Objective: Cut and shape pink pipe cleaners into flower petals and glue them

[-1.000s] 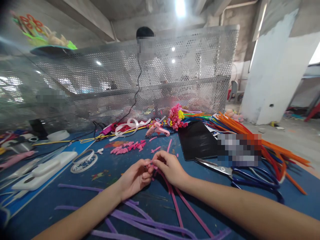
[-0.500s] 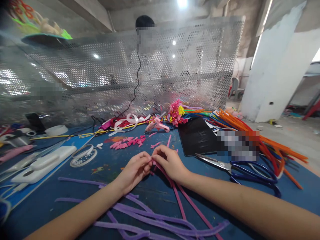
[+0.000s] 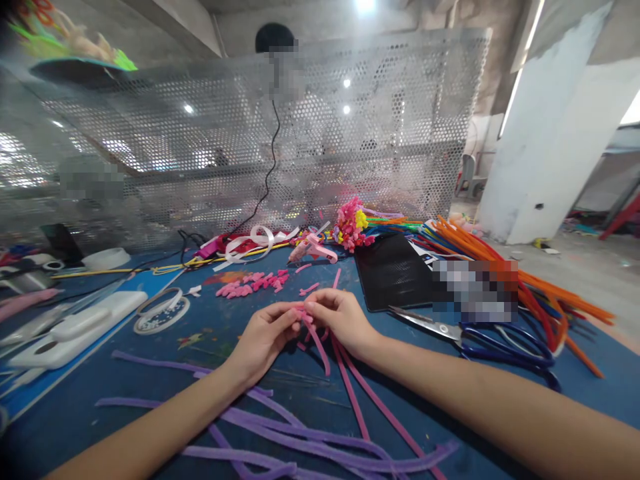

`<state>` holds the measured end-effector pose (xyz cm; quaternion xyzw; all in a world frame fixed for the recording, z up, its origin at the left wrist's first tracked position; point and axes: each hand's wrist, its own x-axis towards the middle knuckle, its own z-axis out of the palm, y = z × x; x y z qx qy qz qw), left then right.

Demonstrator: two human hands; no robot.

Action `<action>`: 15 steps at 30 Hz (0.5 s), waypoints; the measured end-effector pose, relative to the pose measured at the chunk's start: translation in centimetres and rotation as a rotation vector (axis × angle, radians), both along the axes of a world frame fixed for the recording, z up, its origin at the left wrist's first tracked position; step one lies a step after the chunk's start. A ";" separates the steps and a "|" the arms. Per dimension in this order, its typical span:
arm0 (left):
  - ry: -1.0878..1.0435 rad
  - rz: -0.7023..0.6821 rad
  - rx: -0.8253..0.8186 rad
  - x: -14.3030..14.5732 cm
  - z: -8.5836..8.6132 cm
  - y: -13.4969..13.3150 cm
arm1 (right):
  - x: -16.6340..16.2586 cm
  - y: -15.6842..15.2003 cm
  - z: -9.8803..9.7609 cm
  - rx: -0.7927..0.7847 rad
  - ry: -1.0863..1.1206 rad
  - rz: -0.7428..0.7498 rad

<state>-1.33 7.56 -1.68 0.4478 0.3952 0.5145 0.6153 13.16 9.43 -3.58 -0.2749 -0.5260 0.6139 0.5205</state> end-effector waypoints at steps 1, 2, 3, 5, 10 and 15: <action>-0.004 -0.010 -0.008 0.0 -0.1 0.1 | 0.0 0.0 0.0 0.005 -0.013 -0.007; -0.007 -0.021 -0.014 0.0 -0.1 0.1 | 0.0 0.0 0.1 0.014 -0.032 -0.019; -0.009 -0.030 -0.016 0.0 -0.2 0.1 | 0.1 -0.1 0.2 0.027 -0.057 -0.038; -0.019 -0.036 -0.011 0.0 -0.2 0.1 | 0.1 -0.2 0.3 0.071 -0.112 -0.095; 0.006 0.020 0.014 0.2 -0.3 0.0 | 0.1 -0.6 0.5 0.213 -0.210 -0.181; 0.159 0.010 0.090 0.0 0.1 -0.2 | 0.2 -1.1 0.7 0.258 -0.256 -0.151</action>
